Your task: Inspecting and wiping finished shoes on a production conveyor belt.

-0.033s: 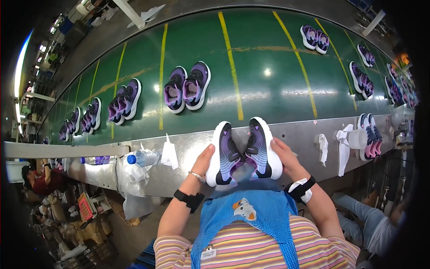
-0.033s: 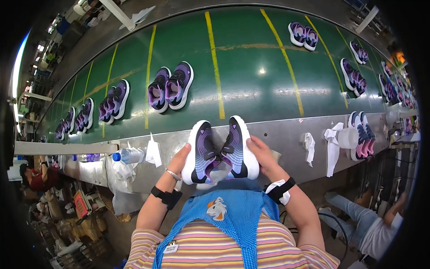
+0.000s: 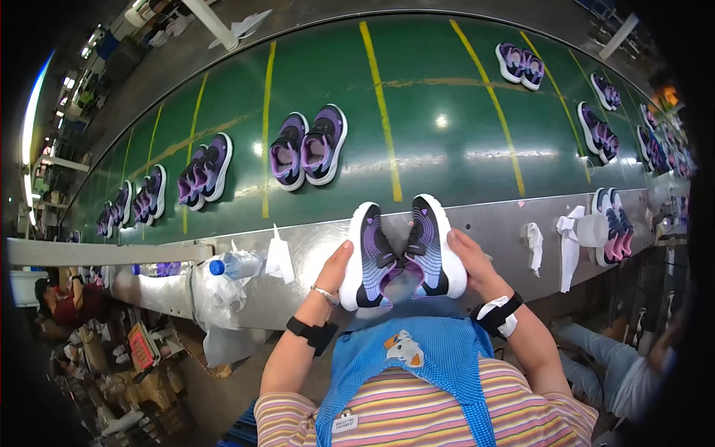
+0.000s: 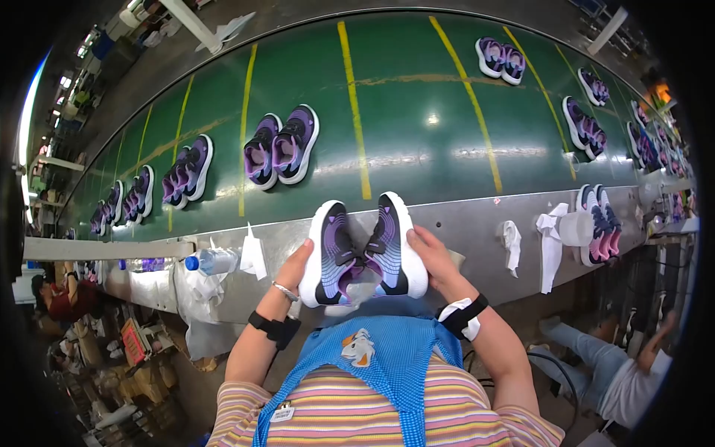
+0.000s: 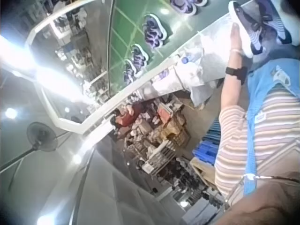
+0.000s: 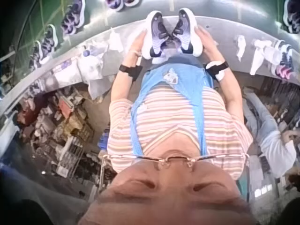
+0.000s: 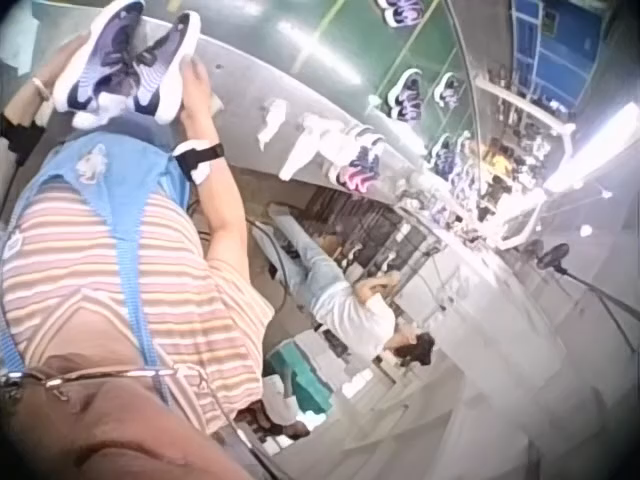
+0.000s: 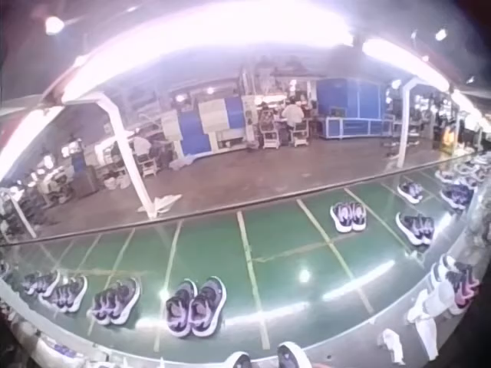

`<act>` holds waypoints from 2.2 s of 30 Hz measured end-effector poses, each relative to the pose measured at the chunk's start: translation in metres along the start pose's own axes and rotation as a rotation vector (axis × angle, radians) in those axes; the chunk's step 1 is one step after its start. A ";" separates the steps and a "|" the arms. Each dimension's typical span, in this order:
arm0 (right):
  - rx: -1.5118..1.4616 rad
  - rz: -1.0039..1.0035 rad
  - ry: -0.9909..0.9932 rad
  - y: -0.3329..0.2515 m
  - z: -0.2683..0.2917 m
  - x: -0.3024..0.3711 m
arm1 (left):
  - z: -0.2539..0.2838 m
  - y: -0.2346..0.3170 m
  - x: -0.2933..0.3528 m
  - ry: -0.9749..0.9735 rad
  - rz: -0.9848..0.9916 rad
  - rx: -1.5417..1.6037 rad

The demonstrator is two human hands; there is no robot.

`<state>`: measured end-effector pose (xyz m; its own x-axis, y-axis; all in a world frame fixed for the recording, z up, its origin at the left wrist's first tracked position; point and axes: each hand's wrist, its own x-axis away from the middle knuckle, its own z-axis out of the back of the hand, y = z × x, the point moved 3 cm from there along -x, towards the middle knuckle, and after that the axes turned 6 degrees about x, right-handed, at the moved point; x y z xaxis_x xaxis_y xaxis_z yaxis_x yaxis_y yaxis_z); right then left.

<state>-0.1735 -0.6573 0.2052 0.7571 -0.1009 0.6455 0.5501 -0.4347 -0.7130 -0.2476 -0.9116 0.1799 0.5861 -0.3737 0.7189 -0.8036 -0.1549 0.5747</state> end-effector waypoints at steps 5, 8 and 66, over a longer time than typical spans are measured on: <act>-0.120 0.011 -0.002 -0.004 -0.008 -0.006 | -0.014 0.020 0.011 -0.052 0.004 0.180; -0.161 0.026 0.008 -0.008 -0.014 -0.003 | -0.017 0.022 0.012 -0.031 0.023 0.252; 0.939 0.534 -0.083 -0.077 -0.009 -0.032 | -0.037 0.115 -0.003 0.220 -0.708 -1.789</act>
<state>-0.2429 -0.6285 0.2421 0.9809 0.0022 0.1944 0.1661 0.5096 -0.8442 -0.3384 -0.8944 0.2581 0.8217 -0.5469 0.1602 0.4851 0.8188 0.3068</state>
